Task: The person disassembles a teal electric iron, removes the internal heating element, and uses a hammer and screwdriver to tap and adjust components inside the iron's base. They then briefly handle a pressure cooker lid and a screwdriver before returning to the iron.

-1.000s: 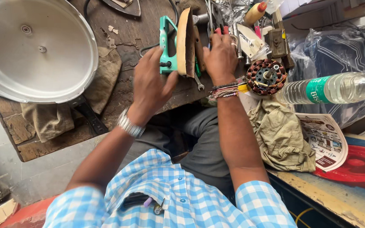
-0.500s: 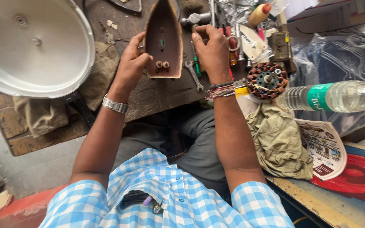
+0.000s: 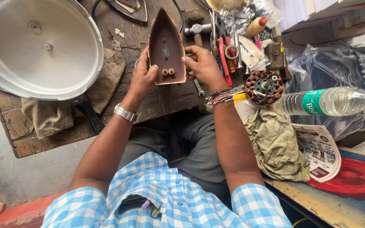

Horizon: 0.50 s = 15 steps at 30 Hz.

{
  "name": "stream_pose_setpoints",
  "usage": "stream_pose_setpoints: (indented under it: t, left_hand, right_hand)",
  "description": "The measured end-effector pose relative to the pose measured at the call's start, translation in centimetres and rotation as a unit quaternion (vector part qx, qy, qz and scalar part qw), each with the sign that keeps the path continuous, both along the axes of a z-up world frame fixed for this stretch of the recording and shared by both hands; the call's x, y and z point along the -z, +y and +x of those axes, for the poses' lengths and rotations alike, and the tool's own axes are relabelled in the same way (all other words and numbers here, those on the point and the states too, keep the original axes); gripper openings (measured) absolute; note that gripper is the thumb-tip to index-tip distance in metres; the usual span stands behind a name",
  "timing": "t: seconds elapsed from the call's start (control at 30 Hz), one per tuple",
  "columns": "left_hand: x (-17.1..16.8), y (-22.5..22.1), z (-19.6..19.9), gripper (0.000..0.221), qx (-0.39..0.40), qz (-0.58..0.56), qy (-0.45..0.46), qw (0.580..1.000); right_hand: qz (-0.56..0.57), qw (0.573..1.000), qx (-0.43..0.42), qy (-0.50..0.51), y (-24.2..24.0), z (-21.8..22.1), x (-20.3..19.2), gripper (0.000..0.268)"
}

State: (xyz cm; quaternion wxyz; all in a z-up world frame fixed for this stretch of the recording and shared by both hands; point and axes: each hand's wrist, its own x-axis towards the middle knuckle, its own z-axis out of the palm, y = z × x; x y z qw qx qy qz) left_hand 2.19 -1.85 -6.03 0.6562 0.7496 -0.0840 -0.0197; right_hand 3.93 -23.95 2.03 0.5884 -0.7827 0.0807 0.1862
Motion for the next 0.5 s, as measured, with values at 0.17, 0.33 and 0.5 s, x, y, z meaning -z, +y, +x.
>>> stream_pose_setpoints:
  t: [0.17,0.33,0.5]
  left_hand:
    - [-0.4,-0.5,0.5,0.063,-0.02,0.076,0.041,0.996]
    - [-2.6,0.2,-0.1,0.058,-0.007,0.046,0.059,0.997]
    - [-4.2,0.4,-1.0,0.057,-0.028,0.103,-0.037,0.994]
  right_hand:
    - [-0.034,0.999,-0.006,-0.03,-0.3,0.0,0.8,0.03]
    - [-0.112,0.98,0.06,-0.15,-1.3,0.4,1.4,0.033]
    - [-0.139,0.973,0.068,-0.169,-1.5,0.6,1.9,0.033]
